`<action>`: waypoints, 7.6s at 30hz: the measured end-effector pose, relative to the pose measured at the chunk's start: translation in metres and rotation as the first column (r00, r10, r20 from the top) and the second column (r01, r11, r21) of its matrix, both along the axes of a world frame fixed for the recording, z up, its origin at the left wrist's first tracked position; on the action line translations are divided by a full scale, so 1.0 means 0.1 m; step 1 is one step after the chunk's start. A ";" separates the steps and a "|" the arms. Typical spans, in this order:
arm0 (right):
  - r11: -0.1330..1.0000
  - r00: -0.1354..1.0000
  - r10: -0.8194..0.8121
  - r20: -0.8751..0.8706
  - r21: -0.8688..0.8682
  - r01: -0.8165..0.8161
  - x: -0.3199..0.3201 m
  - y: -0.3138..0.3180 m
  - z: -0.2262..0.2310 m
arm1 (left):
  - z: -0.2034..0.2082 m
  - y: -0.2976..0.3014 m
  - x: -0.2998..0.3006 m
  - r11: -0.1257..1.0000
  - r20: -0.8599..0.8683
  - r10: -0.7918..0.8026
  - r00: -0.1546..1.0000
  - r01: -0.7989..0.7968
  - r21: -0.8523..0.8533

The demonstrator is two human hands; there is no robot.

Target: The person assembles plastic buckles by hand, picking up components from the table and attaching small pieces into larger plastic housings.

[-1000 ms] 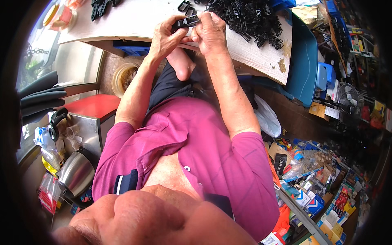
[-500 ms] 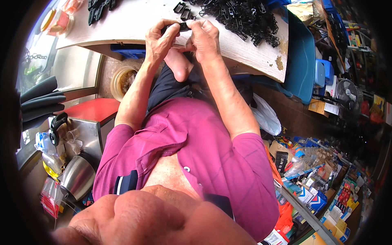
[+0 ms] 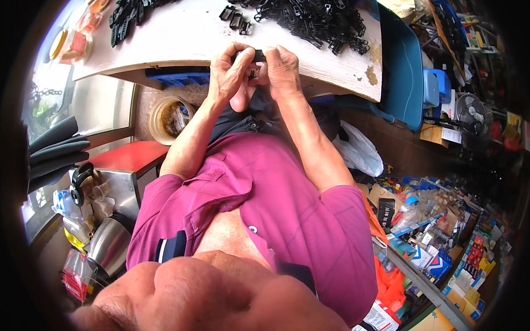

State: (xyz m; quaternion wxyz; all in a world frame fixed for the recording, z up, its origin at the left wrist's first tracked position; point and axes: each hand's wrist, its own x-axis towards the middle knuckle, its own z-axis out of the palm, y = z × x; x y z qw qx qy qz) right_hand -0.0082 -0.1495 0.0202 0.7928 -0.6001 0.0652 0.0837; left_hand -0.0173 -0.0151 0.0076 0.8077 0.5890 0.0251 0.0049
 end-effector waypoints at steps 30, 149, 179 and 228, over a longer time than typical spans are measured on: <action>0.993 0.996 0.073 -0.041 -0.095 -0.076 0.10 -0.66 0.10 | 0.04 -0.25 0.23 0.972 0.122 -0.232 0.965 0.227 0.051; 0.983 0.968 -0.140 0.208 0.143 0.112 0.19 -0.13 0.19 | 0.04 0.21 0.26 0.977 0.041 -0.208 0.977 0.206 0.051; 0.989 0.978 -0.146 0.147 0.043 0.141 0.16 -0.02 0.00 | 0.08 0.07 0.22 0.946 0.225 -0.116 0.967 0.039 0.322; 0.793 0.974 -0.131 -0.184 -0.610 -0.009 0.97 0.49 0.23 | 0.02 0.55 0.17 0.967 0.016 0.181 0.983 -0.175 -0.187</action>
